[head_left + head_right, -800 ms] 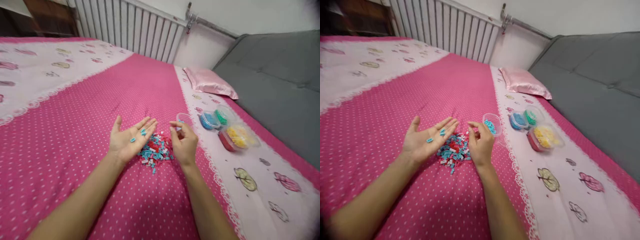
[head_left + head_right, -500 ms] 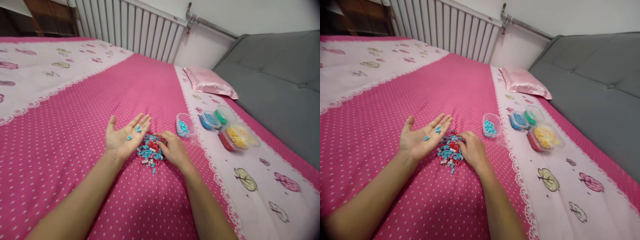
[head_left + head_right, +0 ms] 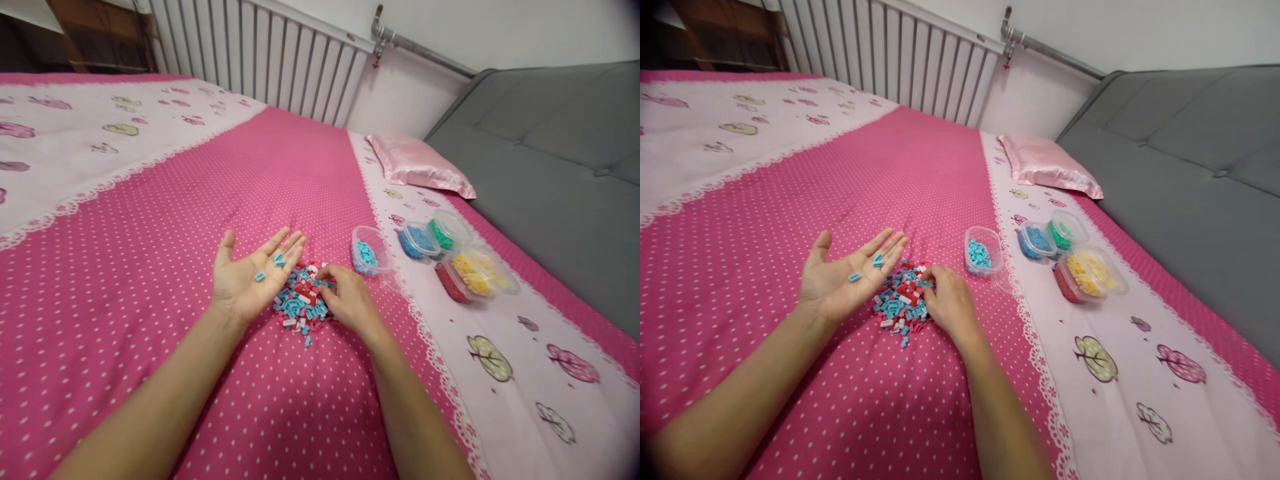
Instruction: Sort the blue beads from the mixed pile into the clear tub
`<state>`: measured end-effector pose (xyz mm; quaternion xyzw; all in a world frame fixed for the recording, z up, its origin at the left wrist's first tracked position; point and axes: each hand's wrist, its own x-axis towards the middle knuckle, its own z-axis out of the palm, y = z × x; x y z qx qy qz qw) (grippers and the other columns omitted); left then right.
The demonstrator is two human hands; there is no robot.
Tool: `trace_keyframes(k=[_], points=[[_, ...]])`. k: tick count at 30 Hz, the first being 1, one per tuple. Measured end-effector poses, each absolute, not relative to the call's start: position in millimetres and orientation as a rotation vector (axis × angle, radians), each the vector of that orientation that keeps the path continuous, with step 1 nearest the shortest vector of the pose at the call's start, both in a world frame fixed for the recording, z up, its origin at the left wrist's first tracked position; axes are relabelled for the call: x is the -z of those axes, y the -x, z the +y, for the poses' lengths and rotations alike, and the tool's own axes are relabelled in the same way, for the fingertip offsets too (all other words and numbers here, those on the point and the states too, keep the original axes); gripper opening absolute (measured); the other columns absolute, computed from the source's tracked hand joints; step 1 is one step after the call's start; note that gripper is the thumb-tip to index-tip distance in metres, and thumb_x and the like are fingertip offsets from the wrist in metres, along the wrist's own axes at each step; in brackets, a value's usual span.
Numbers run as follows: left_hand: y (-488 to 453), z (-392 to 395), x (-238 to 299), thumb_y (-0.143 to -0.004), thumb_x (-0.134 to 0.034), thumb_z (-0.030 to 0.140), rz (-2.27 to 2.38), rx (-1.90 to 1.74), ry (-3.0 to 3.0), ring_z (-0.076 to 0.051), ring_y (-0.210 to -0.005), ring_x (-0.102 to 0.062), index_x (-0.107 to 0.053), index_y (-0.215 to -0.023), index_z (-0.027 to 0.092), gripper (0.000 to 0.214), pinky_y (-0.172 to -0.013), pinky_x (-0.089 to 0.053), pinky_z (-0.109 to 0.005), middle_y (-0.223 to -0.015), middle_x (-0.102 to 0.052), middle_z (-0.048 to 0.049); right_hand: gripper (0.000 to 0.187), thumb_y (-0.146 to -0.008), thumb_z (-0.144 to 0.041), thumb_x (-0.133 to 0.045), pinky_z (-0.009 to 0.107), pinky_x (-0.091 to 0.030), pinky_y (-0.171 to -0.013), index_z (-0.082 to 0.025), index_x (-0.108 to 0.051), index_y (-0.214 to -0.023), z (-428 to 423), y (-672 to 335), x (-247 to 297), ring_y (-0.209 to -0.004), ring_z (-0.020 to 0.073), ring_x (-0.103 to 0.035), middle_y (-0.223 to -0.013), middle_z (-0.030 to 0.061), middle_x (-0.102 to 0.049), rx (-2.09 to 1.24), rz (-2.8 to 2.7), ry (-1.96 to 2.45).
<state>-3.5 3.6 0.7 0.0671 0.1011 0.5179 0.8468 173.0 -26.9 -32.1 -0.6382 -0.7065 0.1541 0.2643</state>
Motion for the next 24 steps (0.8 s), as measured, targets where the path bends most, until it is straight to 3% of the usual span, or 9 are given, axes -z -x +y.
trace_keyframes(k=[16,24], points=[[1.5,1.5,-3.9,-0.083,-0.038,0.054,0.251,-1.077,-0.118,-0.033,-0.128,-0.042,-0.029,-0.139,0.001,0.078,-0.095,-0.048,-0.041,-0.134,-0.047,-0.0259,0.016,-0.075,-0.018,-0.049,0.027,-0.042,-0.064,-0.019,-0.06,-0.086,-24.5,-172.4,27.3,-0.065,0.0152,-0.058,-0.08,0.0017,-0.067,-0.372,-1.631,1.616],[1.8,1.6,-2.6,-0.082,-0.039,0.054,0.243,-1.052,-0.107,-0.033,-0.128,-0.042,-0.027,-0.141,0.004,0.078,-0.095,-0.049,-0.041,-0.136,-0.045,-0.0245,0.013,-0.076,-0.023,-0.053,0.024,-0.037,-0.051,-0.018,-0.06,-0.086,-26.8,-169.0,23.9,-0.044,0.0113,-0.048,-0.053,-0.0055,-0.054,-0.496,-1.535,1.577]])
